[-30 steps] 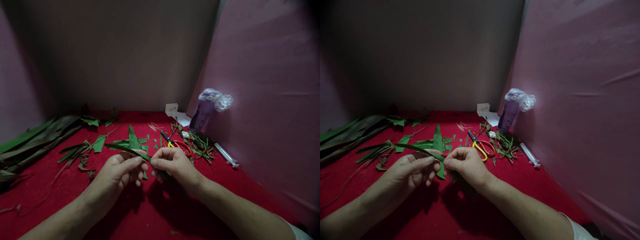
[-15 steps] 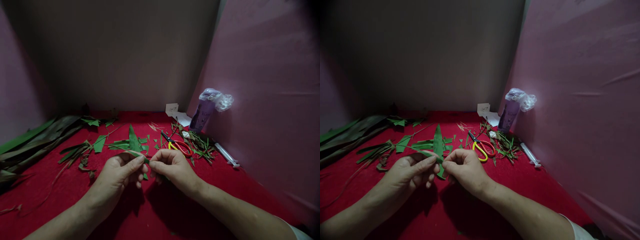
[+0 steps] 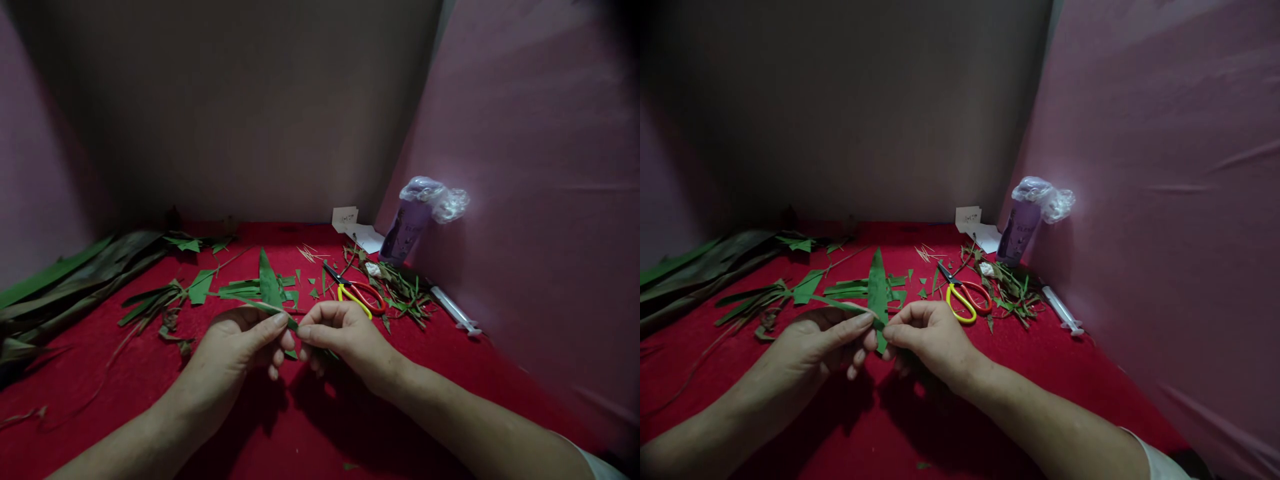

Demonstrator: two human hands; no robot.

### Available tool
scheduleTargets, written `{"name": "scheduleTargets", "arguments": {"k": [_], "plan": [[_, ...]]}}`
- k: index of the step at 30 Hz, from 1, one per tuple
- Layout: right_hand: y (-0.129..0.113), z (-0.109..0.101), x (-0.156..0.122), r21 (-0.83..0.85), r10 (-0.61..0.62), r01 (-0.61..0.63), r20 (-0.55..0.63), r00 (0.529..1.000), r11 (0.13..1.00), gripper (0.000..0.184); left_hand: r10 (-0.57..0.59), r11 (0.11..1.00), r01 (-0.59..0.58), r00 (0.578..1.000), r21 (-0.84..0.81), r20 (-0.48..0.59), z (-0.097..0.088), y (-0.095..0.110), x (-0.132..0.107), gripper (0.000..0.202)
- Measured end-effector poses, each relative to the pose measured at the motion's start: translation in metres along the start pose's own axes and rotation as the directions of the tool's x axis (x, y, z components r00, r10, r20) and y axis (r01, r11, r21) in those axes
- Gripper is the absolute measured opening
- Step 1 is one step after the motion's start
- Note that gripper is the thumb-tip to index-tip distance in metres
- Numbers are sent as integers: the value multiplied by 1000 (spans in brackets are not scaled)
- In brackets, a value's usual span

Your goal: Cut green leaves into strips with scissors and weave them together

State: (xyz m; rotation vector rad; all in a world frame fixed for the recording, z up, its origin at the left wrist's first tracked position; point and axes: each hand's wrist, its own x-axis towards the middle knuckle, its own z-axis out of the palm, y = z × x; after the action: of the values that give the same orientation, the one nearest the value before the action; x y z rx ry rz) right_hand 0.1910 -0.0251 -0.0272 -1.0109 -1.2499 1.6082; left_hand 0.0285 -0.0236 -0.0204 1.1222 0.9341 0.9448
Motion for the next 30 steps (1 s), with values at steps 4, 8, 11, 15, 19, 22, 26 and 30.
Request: {"name": "scheduleTargets", "arguments": {"k": [4, 8, 11, 15, 19, 22, 26, 30], "plan": [[2, -1, 1, 7, -5, 5, 16, 1000, 1000, 19, -3, 1000, 3, 999, -5, 42, 0, 1, -1, 19], [4, -3, 2, 7, -2, 2, 17, 1000, 1000, 18, -3, 1000, 3, 999, 2, 41, 0, 1, 0, 20], [4, -3, 3, 14, 8, -8, 6, 1000, 1000, 18, -12, 1000, 12, 1000, -8, -15, -1, 0, 1, 19], [4, -2, 3, 9, 15, -15, -3, 1000, 1000, 18, 4, 1000, -6, 997, -23, -73, -2, -2, 2, 19], [3, 1, 3, -30, -19, 19, -25, 1000, 999, 18, 25, 999, -28, 997, -42, -69, -1, -2, 2, 18], [3, 1, 2, -47, -32, 30, -33, 999, 998, 17, -11, 998, 6, 998, -68, -65, -1, -1, 2, 20], [4, 0, 3, -45, -17, 15, -26, 1000, 999, 17, -18, 996, 12, 997, -92, -71, -2, -1, 3, 20], [4, 0, 2, -32, 14, -15, -23, 1000, 999, 19, -27, 998, 23, 998, -60, -62, -2, -4, 5, 23]]}}
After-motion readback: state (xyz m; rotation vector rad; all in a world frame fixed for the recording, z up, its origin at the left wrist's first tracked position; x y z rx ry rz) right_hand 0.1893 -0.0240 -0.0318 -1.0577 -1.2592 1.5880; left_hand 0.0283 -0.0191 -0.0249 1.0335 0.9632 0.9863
